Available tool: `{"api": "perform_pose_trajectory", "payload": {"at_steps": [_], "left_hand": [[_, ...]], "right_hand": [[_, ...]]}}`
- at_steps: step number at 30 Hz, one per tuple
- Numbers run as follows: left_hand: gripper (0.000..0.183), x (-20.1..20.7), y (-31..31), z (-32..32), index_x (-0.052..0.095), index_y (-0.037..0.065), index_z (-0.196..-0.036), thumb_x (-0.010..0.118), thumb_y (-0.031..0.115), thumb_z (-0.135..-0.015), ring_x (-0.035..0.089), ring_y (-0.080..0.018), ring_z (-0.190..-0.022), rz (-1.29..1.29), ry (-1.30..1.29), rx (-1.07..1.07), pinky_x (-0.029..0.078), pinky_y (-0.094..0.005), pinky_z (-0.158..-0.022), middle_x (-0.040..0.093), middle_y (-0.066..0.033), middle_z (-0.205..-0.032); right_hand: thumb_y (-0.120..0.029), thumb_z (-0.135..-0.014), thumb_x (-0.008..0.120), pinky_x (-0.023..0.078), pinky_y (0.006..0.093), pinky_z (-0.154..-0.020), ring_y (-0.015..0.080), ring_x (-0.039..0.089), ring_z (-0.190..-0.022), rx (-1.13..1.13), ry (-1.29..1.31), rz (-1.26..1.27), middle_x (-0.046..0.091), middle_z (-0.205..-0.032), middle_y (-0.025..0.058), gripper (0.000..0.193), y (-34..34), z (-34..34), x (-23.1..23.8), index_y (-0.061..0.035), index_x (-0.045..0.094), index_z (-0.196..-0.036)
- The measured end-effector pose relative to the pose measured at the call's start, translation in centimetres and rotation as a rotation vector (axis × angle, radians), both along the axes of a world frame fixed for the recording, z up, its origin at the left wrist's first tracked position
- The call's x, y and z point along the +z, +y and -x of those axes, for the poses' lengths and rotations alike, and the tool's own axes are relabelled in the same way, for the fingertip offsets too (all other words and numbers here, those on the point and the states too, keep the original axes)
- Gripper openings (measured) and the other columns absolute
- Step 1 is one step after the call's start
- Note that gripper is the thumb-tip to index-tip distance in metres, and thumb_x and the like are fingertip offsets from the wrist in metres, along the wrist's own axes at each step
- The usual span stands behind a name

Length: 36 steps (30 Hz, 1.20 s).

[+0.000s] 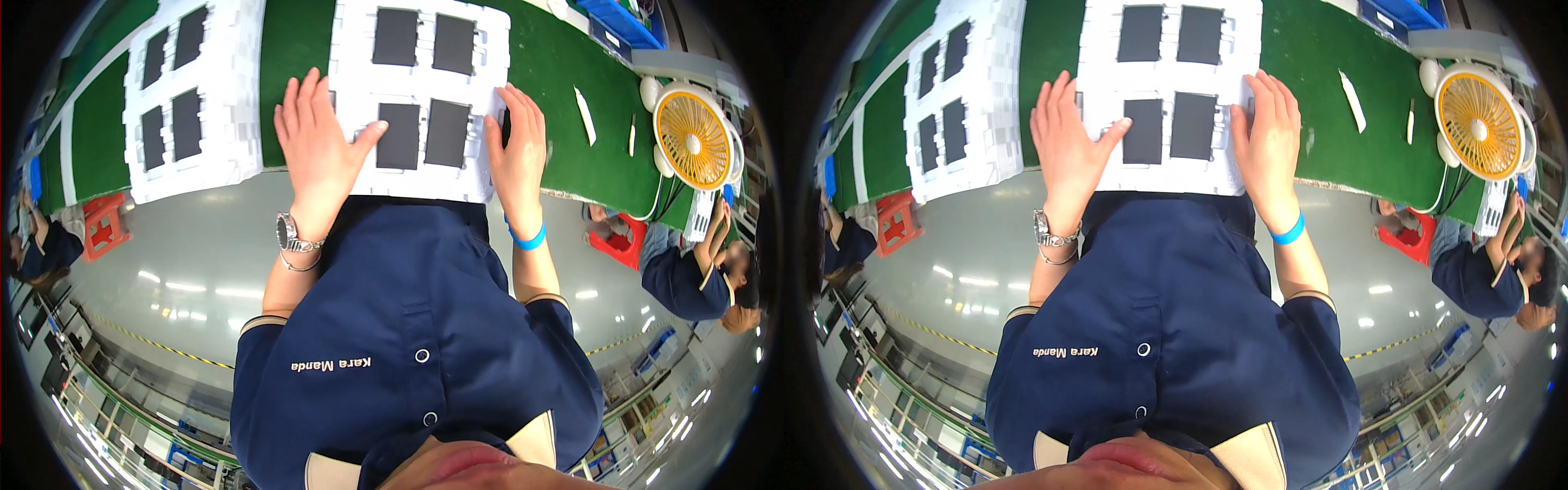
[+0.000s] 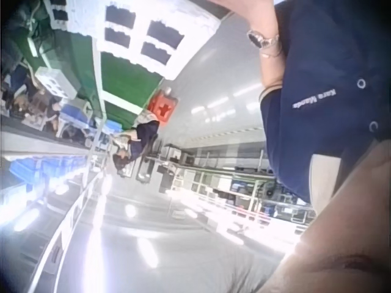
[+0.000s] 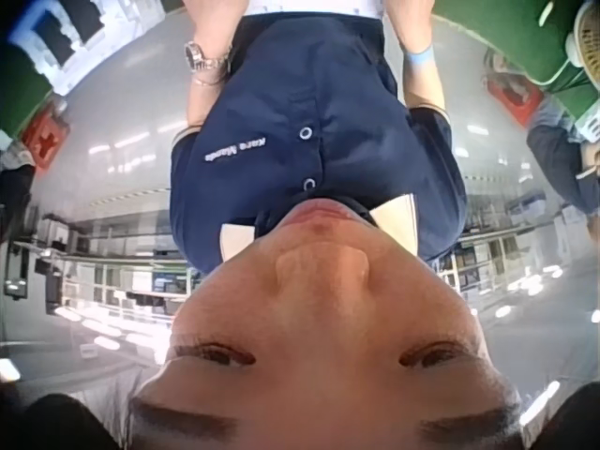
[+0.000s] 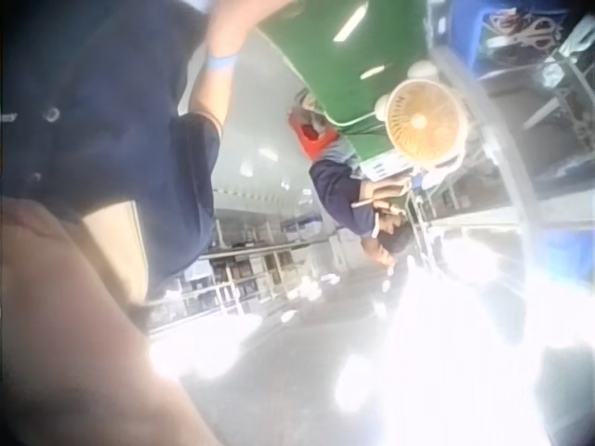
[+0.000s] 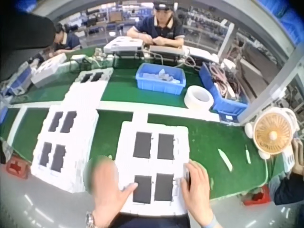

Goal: Manually assembling small rectangular electronic components into plastic storage trays on a factory production line.

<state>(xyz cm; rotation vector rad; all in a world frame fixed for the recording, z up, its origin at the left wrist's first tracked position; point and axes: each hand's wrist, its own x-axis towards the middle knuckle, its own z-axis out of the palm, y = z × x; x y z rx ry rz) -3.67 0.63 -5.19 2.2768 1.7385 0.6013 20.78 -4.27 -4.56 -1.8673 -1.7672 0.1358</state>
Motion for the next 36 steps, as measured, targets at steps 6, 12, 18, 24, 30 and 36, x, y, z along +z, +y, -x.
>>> {"api": "perform_pose_trajectory", "payload": {"at_steps": [6,12,18,24,30,36], "left_hand": [[0.072,-0.8,0.1,1.0,0.044,-0.006,-0.135,0.075,0.027,-0.079,0.037,-0.0415,-0.134,-0.033,-0.051,0.041,0.028,-0.0501,-0.113,0.045,-0.0221,-0.141],[0.062,0.4,-0.4,0.9,0.046,-0.009,-0.132,0.065,0.030,-0.088,0.034,-0.0400,-0.136,-0.026,-0.098,0.046,0.027,-0.0497,-0.113,0.044,-0.0219,-0.141],[0.054,0.7,-0.7,1.3,0.053,-0.009,-0.125,0.066,0.027,-0.087,0.039,-0.0382,-0.132,-0.083,-0.069,0.053,0.033,-0.0472,-0.110,0.047,-0.0200,-0.139],[0.051,0.8,-0.7,1.3,0.053,-0.008,-0.123,0.067,0.024,-0.086,0.040,-0.0379,-0.132,-0.107,-0.085,0.053,0.034,-0.0469,-0.109,0.048,-0.0201,-0.137],[0.050,0.7,-0.5,1.2,0.054,-0.006,-0.124,0.067,0.023,-0.085,0.038,-0.0371,-0.134,-0.073,-0.117,0.040,0.034,-0.0461,-0.109,0.047,-0.0193,-0.139],[0.049,-0.1,-0.3,1.6,0.056,-0.005,-0.127,0.066,0.024,-0.087,0.040,-0.0349,-0.133,-0.047,-0.254,0.059,0.035,-0.0427,-0.110,0.049,-0.0174,-0.140]], "right_hand": [[-0.003,-0.085,0.065,0.035,0.0456,-0.108,0.0393,0.045,-0.129,0.028,0.033,0.000,0.051,-0.135,0.0231,0.043,-0.3,0.6,-1.1,0.0020,0.054,-0.126],[-0.008,-0.078,0.074,0.027,0.0528,-0.113,0.0410,0.035,-0.137,0.228,-0.016,-0.010,0.043,-0.144,0.0193,0.061,-2.0,3.7,2.1,-0.0002,0.048,-0.133],[-0.014,-0.075,0.076,0.026,0.0570,-0.113,0.0377,0.043,-0.130,0.550,-0.182,0.087,0.053,-0.133,0.0169,0.051,-0.5,6.9,3.4,-0.0016,0.057,-0.120],[-0.015,-0.074,0.078,0.026,0.0575,-0.113,0.0390,0.044,-0.129,0.607,-0.243,0.069,0.054,-0.129,0.0197,0.051,0.5,7.0,3.7,-0.0002,0.057,-0.118],[-0.013,-0.076,0.077,0.028,0.0560,-0.112,0.0427,0.038,-0.134,0.292,-0.216,-0.020,0.044,-0.143,0.0235,0.060,-0.2,3.9,2.8,0.0008,0.051,-0.128],[-0.010,-0.087,0.066,0.028,0.0539,-0.112,0.0412,0.039,-0.134,0.041,-0.070,-0.020,0.046,-0.141,0.0244,0.057,-1.1,1.4,-1.3,0.0055,0.042,-0.137]]}}
